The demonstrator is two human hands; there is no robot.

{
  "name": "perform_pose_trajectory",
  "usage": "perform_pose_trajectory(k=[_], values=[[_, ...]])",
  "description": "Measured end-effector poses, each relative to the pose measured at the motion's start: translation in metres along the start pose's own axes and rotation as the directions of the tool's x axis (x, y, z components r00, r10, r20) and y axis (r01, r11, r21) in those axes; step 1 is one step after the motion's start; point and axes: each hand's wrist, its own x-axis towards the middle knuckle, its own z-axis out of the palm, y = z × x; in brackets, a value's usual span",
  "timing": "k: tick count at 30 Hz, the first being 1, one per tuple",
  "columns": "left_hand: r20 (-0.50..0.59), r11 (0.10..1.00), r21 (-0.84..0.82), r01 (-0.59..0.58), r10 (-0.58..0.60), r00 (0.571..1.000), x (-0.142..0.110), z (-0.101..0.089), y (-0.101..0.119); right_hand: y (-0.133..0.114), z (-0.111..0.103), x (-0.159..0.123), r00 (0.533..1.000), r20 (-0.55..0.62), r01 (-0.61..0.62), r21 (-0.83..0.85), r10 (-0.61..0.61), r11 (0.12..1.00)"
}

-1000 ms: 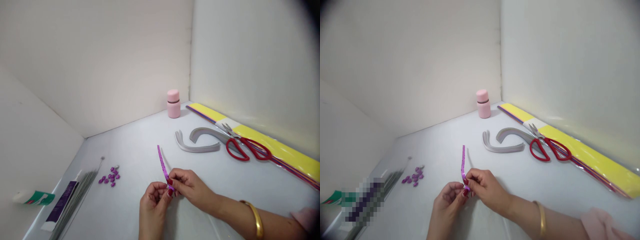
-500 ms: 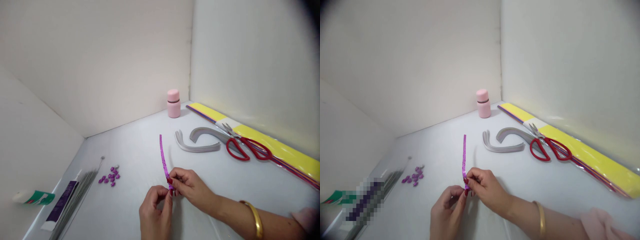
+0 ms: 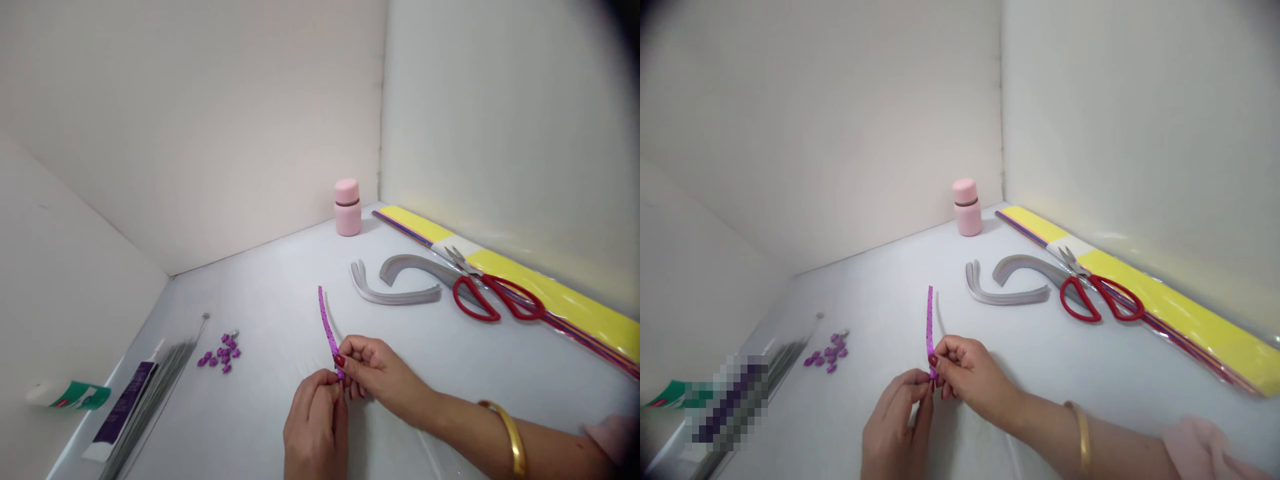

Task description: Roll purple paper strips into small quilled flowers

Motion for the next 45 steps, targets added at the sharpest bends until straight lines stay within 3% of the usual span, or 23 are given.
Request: perform_pose_trajectory(k=[3, 6, 9, 12, 16, 20, 27, 29, 33, 35, 40, 45], values=[[0.03, 0.998, -0.039, 0.057, -0.056, 0.998, 0.003, -0.002, 0.002, 0.001, -0.001, 0.001, 1.0, -0.001, 0.027, -0.007, -0.028, 1.0], [0.131, 0.944, -0.223, 0.244, -0.219, 0.967, 0.008, -0.004, 0.001, 0.001, -0.002, 0.001, 0.998, 0.001, 0.057, -0.021, -0.057, 0.998], [0.276, 0.74, -0.432, 0.516, -0.437, 0.856, 0.013, -0.004, -0.004, 0.0, -0.002, 0.0, 0.998, 0.0, 0.065, -0.045, -0.065, 0.997], [0.383, 0.532, -0.515, 0.672, -0.559, 0.736, 0.015, -0.002, -0.009, 0.001, -0.003, 0.0, 0.996, -0.003, 0.09, -0.076, -0.091, 0.993], [0.439, 0.365, -0.539, 0.759, -0.647, 0.624, 0.014, -0.001, -0.014, 0.003, -0.003, 0.0, 0.993, 0.002, 0.114, -0.111, -0.115, 0.987], [0.429, 0.3, -0.55, 0.779, -0.699, 0.572, 0.016, -0.002, -0.013, 0.001, -0.002, -0.001, 0.993, 0.016, 0.12, -0.158, -0.119, 0.98], [0.442, 0.308, -0.533, 0.788, -0.694, 0.569, 0.018, -0.004, -0.012, -0.004, 0.001, -0.002, 0.991, 0.048, 0.13, -0.185, -0.123, 0.974], [0.408, 0.356, -0.534, 0.767, -0.686, 0.602, 0.018, -0.004, -0.012, -0.003, 0.0, -0.002, 0.994, 0.043, 0.107, -0.169, -0.101, 0.98], [0.274, 0.525, -0.54, 0.658, -0.629, 0.727, 0.017, -0.004, -0.009, 0.0, -0.001, -0.001, 0.999, 0.04, 0.039, -0.113, -0.035, 0.993], [0.242, 0.565, -0.538, 0.626, -0.607, 0.757, 0.017, -0.004, -0.008, 0.001, -0.001, -0.001, 0.998, 0.056, -0.002, -0.116, 0.009, 0.993], [0.305, 0.532, -0.544, 0.648, -0.594, 0.744, 0.015, -0.002, -0.017, 0.002, -0.002, -0.001, 0.998, 0.054, -0.019, -0.147, 0.027, 0.989], [0.364, 0.437, -0.571, 0.695, -0.623, 0.692, 0.013, -0.001, -0.028, 0.001, -0.002, 0.0, 0.997, 0.082, 0.013, -0.15, -0.001, 0.989]])
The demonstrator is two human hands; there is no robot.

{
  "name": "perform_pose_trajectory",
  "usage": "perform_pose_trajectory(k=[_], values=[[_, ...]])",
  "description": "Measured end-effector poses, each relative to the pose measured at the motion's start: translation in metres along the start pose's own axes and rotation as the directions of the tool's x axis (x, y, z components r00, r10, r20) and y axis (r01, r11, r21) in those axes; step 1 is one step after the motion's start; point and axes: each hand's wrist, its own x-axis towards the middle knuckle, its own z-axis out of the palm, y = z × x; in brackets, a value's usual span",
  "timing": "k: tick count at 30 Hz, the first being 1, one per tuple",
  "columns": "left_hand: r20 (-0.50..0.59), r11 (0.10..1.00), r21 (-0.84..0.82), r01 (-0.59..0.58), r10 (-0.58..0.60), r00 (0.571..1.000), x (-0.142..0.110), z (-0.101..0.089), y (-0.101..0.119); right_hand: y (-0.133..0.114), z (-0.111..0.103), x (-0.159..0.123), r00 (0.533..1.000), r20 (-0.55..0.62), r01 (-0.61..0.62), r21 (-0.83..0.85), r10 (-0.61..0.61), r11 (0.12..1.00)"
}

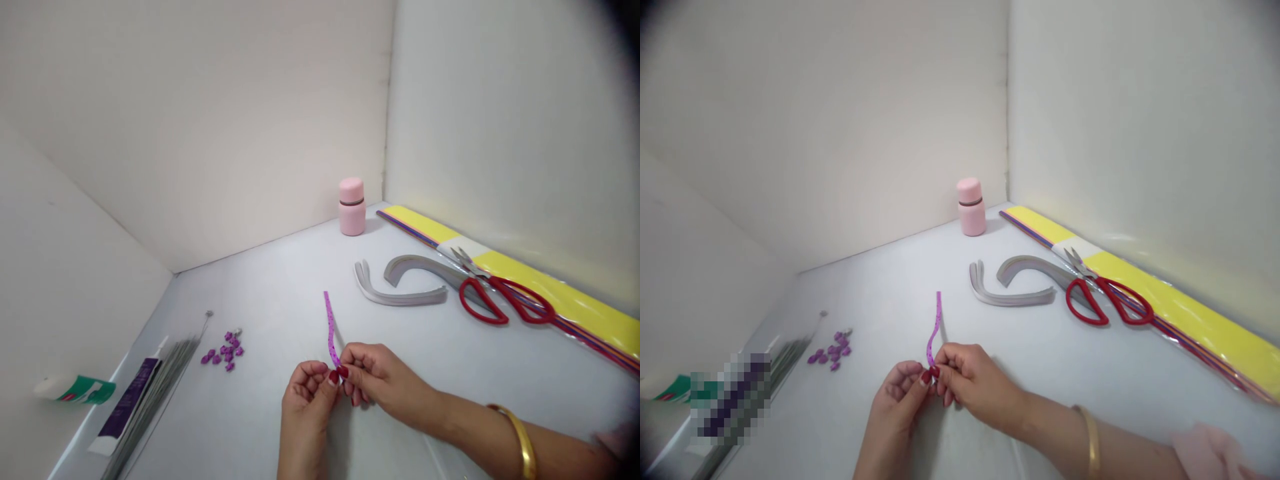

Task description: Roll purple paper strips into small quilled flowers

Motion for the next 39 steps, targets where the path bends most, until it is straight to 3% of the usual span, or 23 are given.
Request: perform_pose_trajectory(k=[5, 9, 13, 18, 21, 25, 29, 31, 33, 34, 36, 37, 38, 39], values=[[0.049, 0.999, -0.015, 0.033, -0.032, 0.998, -0.003, 0.003, 0.007, 0.001, -0.001, 0.001, 0.999, 0.036, -0.004, 0.021, 0.003, 1.0], [0.1, 0.991, 0.095, 0.096, -0.105, 0.989, -0.004, 0.005, 0.015, 0.002, -0.003, 0.001, 0.998, 0.066, -0.009, 0.02, 0.008, 1.0], [0.032, 0.98, 0.193, 0.038, -0.045, 0.998, -0.006, 0.003, 0.019, 0.0, -0.004, 0.003, 0.999, 0.031, -0.025, 0.062, 0.023, 0.998], [0.074, 0.991, 0.115, 0.066, -0.075, 0.994, -0.005, 0.002, 0.012, -0.001, -0.002, 0.003, 0.999, 0.039, -0.019, 0.066, 0.016, 0.998], [0.106, 0.99, 0.142, 0.024, -0.039, 0.994, -0.004, 0.003, 0.01, 0.0, -0.002, 0.003, 0.999, 0.051, -0.015, 0.057, 0.012, 0.998], [0.049, 0.977, 0.202, -0.064, 0.055, 0.997, -0.006, 0.003, 0.014, 0.002, -0.002, 0.001, 0.999, 0.042, -0.012, 0.091, 0.008, 0.996], [0.132, 0.969, 0.227, -0.099, 0.07, 0.989, -0.01, 0.002, 0.017, 0.001, 0.002, 0.0, 0.996, 0.074, -0.058, 0.133, 0.049, 0.989], [0.118, 0.936, 0.316, -0.158, 0.127, 0.985, -0.013, 0.002, 0.017, 0.0, 0.003, 0.0, 0.996, 0.071, -0.056, 0.13, 0.047, 0.99], [0.051, 0.827, 0.465, -0.315, 0.331, 0.942, -0.015, 0.001, 0.018, -0.002, 0.003, -0.001, 0.997, 0.072, -0.049, 0.123, 0.04, 0.991], [0.052, 0.715, 0.556, -0.423, 0.478, 0.877, -0.016, 0.0, 0.019, -0.003, 0.002, -0.001, 0.996, 0.078, -0.045, 0.118, 0.036, 0.992], [0.227, 0.352, 0.7, -0.621, 0.715, 0.661, -0.015, -0.004, 0.023, -0.005, 0.0, -0.002, 0.995, 0.1, -0.006, 0.098, -0.004, 0.995], [0.38, 0.143, 0.721, -0.677, 0.736, 0.56, -0.014, -0.006, 0.025, -0.006, -0.001, -0.002, 0.992, 0.116, 0.032, 0.073, -0.04, 0.997], [0.527, -0.029, 0.711, -0.703, 0.685, 0.504, -0.013, -0.007, 0.028, -0.007, -0.001, -0.003, 0.988, 0.13, 0.08, 0.034, -0.083, 0.996], [0.632, -0.153, 0.687, -0.71, 0.608, 0.481, -0.011, -0.009, 0.031, -0.008, -0.002, -0.004, 0.982, 0.139, 0.127, -0.015, -0.124, 0.992]])
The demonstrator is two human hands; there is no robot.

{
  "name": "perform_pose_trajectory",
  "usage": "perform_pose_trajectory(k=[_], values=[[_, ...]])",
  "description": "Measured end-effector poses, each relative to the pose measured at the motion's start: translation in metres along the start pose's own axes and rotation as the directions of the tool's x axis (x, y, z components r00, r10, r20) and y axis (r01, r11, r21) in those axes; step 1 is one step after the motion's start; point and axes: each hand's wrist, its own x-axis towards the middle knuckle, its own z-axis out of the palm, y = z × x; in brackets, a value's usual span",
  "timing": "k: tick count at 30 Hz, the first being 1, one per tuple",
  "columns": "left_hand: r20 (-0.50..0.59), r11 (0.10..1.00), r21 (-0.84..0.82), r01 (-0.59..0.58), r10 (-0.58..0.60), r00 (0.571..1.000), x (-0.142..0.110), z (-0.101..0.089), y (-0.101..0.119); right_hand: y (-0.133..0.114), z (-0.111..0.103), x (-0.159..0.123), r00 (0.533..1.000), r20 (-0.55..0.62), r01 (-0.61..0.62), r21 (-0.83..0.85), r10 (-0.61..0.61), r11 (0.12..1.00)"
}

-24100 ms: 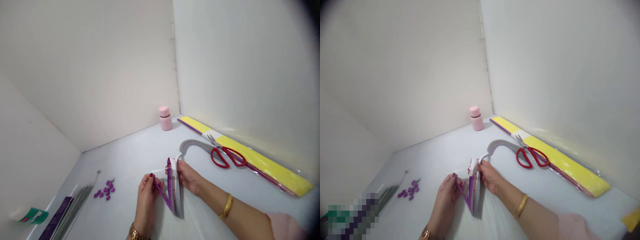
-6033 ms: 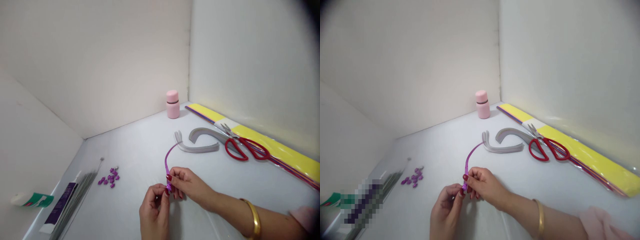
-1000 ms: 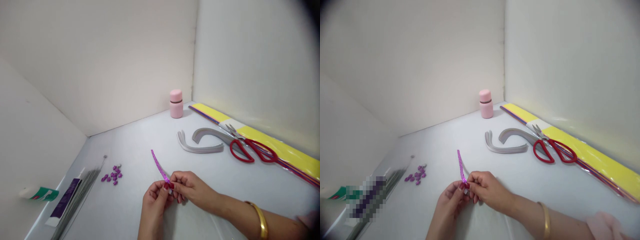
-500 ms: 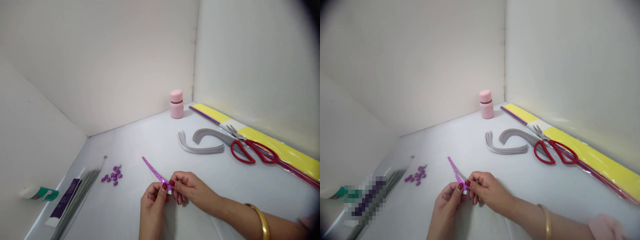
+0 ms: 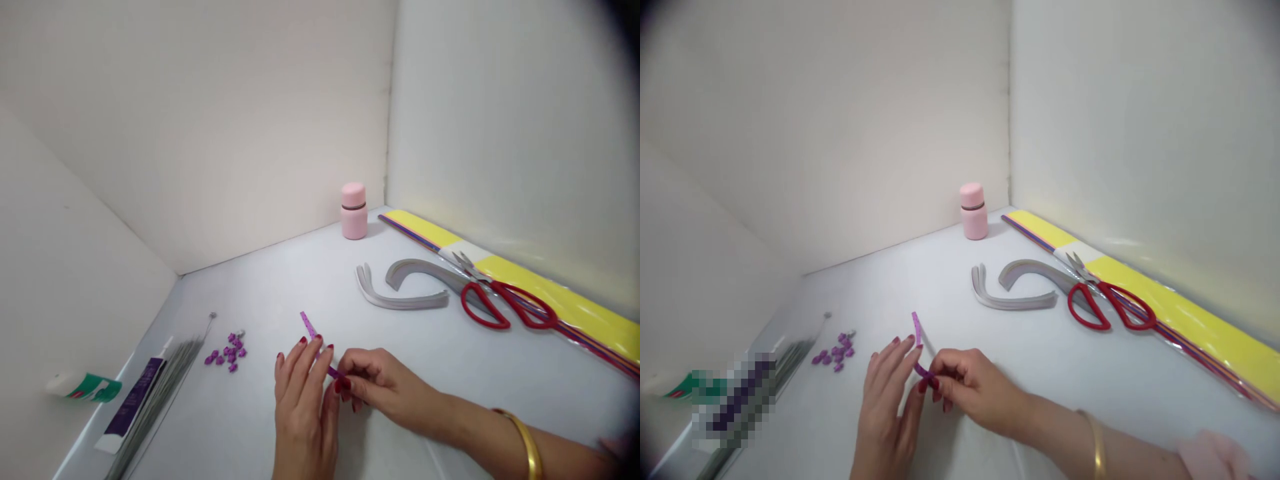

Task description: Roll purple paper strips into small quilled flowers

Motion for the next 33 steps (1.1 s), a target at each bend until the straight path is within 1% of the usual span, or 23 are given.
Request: perform_pose_trajectory(k=[1, 2, 3, 4, 6, 7, 8, 9, 10, 12, 13, 14, 15, 16, 17, 18, 20, 22, 24, 25, 26, 29, 33], values=[[0.069, 0.998, 0.048, -0.051, 0.047, 0.996, 0.001, -0.002, -0.002, -0.001, -0.001, -0.001, 0.999, 0.002, 0.033, -0.058, -0.033, 0.998], [0.112, 0.996, 0.062, -0.067, 0.06, 0.992, 0.003, -0.004, -0.003, -0.001, -0.001, -0.002, 0.999, -0.003, 0.05, -0.105, -0.05, 0.993], [0.118, 0.997, 0.058, -0.056, 0.049, 0.992, 0.004, -0.005, -0.003, -0.001, -0.001, -0.002, 0.999, -0.014, 0.048, -0.128, -0.05, 0.991], [0.092, 0.999, 0.04, -0.027, 0.023, 0.996, 0.004, -0.006, -0.001, -0.001, -0.001, -0.002, 0.999, -0.028, 0.04, -0.12, -0.043, 0.992], [0.01, 0.997, -0.038, 0.063, -0.063, 0.998, 0.005, -0.008, 0.005, -0.002, 0.0, -0.002, 0.999, -0.05, 0.009, -0.044, -0.011, 0.999], [-0.024, 0.986, -0.093, 0.139, -0.142, 0.99, 0.005, -0.008, 0.008, -0.002, 0.001, -0.002, 0.998, -0.054, -0.012, 0.004, 0.012, 1.0], [-0.024, 0.956, -0.168, 0.24, -0.248, 0.969, 0.005, -0.008, 0.012, -0.002, 0.002, -0.001, 0.998, -0.054, -0.035, 0.047, 0.037, 0.998], [0.004, 0.895, -0.254, 0.366, -0.378, 0.926, 0.005, -0.007, 0.015, -0.003, 0.003, 0.0, 0.997, -0.05, -0.058, 0.082, 0.062, 0.995], [0.069, 0.801, -0.351, 0.484, -0.494, 0.867, 0.005, -0.006, 0.017, -0.003, 0.004, 0.0, 0.995, -0.047, -0.08, 0.108, 0.085, 0.991], [0.25, 0.54, -0.514, 0.666, -0.649, 0.719, 0.006, -0.002, 0.019, -0.003, 0.005, 0.001, 0.993, -0.04, -0.105, 0.149, 0.112, 0.983], [0.344, 0.402, -0.57, 0.717, -0.676, 0.652, 0.006, -0.001, 0.018, -0.002, 0.006, 0.001, 0.992, -0.039, -0.11, 0.161, 0.118, 0.981], [0.424, 0.281, -0.602, 0.748, -0.681, 0.597, 0.006, 0.001, 0.017, -0.002, 0.005, 0.001, 0.992, -0.039, -0.113, 0.169, 0.121, 0.979], [0.481, 0.187, -0.615, 0.766, -0.681, 0.552, 0.007, 0.003, 0.016, -0.001, 0.005, 0.002, 0.992, -0.038, -0.116, 0.172, 0.124, 0.978], [0.511, 0.122, -0.623, 0.773, -0.684, 0.52, 0.007, 0.004, 0.015, 0.0, 0.005, 0.002, 0.992, -0.033, -0.118, 0.172, 0.125, 0.978], [0.518, 0.083, -0.637, 0.767, -0.691, 0.505, 0.007, 0.005, 0.014, 0.0, 0.004, 0.002, 0.992, -0.027, -0.119, 0.172, 0.126, 0.978], [0.509, 0.069, -0.658, 0.75, -0.693, 0.51, 0.007, 0.006, 0.013, 0.001, 0.004, 0.002, 0.992, -0.023, -0.119, 0.172, 0.124, 0.978], [0.483, 0.092, -0.698, 0.711, -0.672, 0.561, 0.007, 0.007, 0.013, 0.002, 0.003, 0.002, 0.993, -0.016, -0.117, 0.173, 0.121, 0.978], [0.463, 0.164, -0.705, 0.69, -0.63, 0.623, 0.006, 0.007, 0.014, 0.002, 0.002, 0.002, 0.991, -0.017, -0.126, 0.175, 0.131, 0.976], [0.444, 0.238, -0.685, 0.689, -0.613, 0.653, 0.006, 0.008, 0.014, 0.003, 0.002, 0.003, 0.988, -0.017, -0.148, 0.174, 0.153, 0.974], [0.439, 0.246, -0.679, 0.691, -0.619, 0.652, 0.005, 0.009, 0.014, 0.003, 0.002, 0.003, 0.986, -0.017, -0.158, 0.166, 0.163, 0.973], [0.449, 0.229, -0.678, 0.699, -0.624, 0.64, 0.005, 0.01, 0.013, 0.004, 0.002, 0.003, 0.986, -0.019, -0.163, 0.151, 0.168, 0.975], [0.509, 0.102, -0.686, 0.72, -0.64, 0.575, 0.003, 0.013, 0.01, 0.003, 0.001, 0.002, 0.991, -0.037, -0.125, 0.056, 0.127, 0.991], [0.555, -0.038, -0.689, 0.724, -0.669, 0.494, 0.002, 0.015, 0.007, 0.001, -0.001, -0.001, 0.998, -0.042, -0.051, -0.158, 0.045, 0.986]])
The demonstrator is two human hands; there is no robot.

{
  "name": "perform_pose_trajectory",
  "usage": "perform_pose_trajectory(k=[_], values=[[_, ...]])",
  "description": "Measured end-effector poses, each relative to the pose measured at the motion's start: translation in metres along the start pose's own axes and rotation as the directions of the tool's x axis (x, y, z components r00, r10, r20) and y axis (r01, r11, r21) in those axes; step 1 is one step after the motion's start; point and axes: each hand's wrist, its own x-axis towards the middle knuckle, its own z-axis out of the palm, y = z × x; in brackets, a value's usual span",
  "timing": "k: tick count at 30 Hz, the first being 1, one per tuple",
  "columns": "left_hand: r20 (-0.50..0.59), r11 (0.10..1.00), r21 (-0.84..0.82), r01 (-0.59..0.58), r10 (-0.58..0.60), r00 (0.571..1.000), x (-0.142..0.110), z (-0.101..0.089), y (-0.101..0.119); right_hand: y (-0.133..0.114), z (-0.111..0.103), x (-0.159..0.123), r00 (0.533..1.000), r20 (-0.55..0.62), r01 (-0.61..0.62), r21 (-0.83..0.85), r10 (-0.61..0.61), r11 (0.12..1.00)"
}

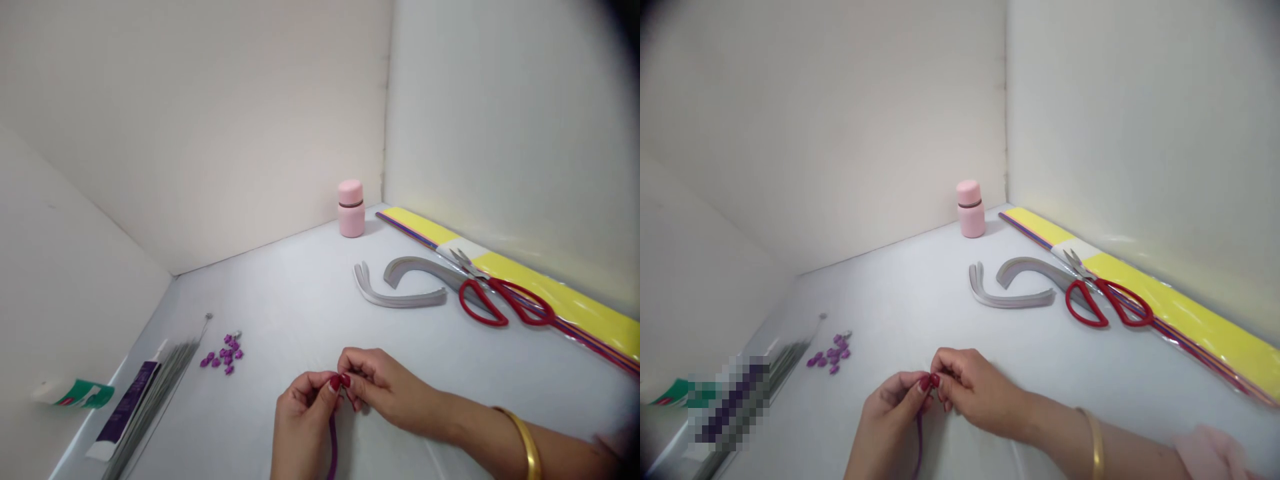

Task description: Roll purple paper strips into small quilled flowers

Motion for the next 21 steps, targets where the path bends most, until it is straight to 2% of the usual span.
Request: perform_pose_trajectory(k=[4, 6, 8, 11, 13, 15, 17, 19, 21], values=[[0.082, 0.965, -0.161, 0.209, -0.197, 0.977, 0.0, 0.0, 0.001, -0.003, -0.003, 0.0, 0.998, 0.037, 0.052, -0.132, -0.047, 0.99], [0.092, 0.933, -0.224, 0.281, -0.267, 0.959, 0.001, 0.0, 0.003, -0.004, -0.004, 0.001, 0.997, 0.064, 0.043, -0.072, -0.038, 0.996], [0.09, 0.933, -0.224, 0.282, -0.268, 0.959, 0.001, -0.001, 0.007, -0.003, -0.005, 0.002, 0.997, 0.079, -0.005, 0.037, 0.002, 0.999], [0.08, 0.985, -0.124, 0.123, -0.114, 0.99, 0.0, -0.001, 0.013, 0.0, -0.005, 0.003, 0.994, 0.074, -0.086, 0.144, 0.076, 0.986], [0.112, 0.999, 0.052, -0.006, 0.0, 0.994, -0.002, 0.0, 0.014, 0.002, -0.005, 0.004, 0.99, 0.083, -0.128, 0.175, 0.115, 0.976], [0.125, 0.953, 0.268, -0.142, 0.112, 0.986, -0.006, 0.002, 0.013, 0.003, -0.004, 0.004, 0.986, 0.094, -0.156, 0.193, 0.14, 0.969], [0.075, 0.874, 0.408, -0.265, 0.257, 0.963, -0.01, 0.004, 0.01, 0.002, -0.004, 0.004, 0.984, 0.09, -0.169, 0.201, 0.154, 0.965], [0.027, 0.841, 0.441, -0.313, 0.336, 0.941, -0.012, 0.006, 0.007, 0.001, -0.004, 0.005, 0.984, 0.081, -0.175, 0.206, 0.161, 0.963], [0.005, 0.868, 0.401, -0.292, 0.316, 0.949, -0.012, 0.006, 0.003, -0.001, -0.004, 0.005, 0.984, 0.075, -0.171, 0.207, 0.159, 0.963]])
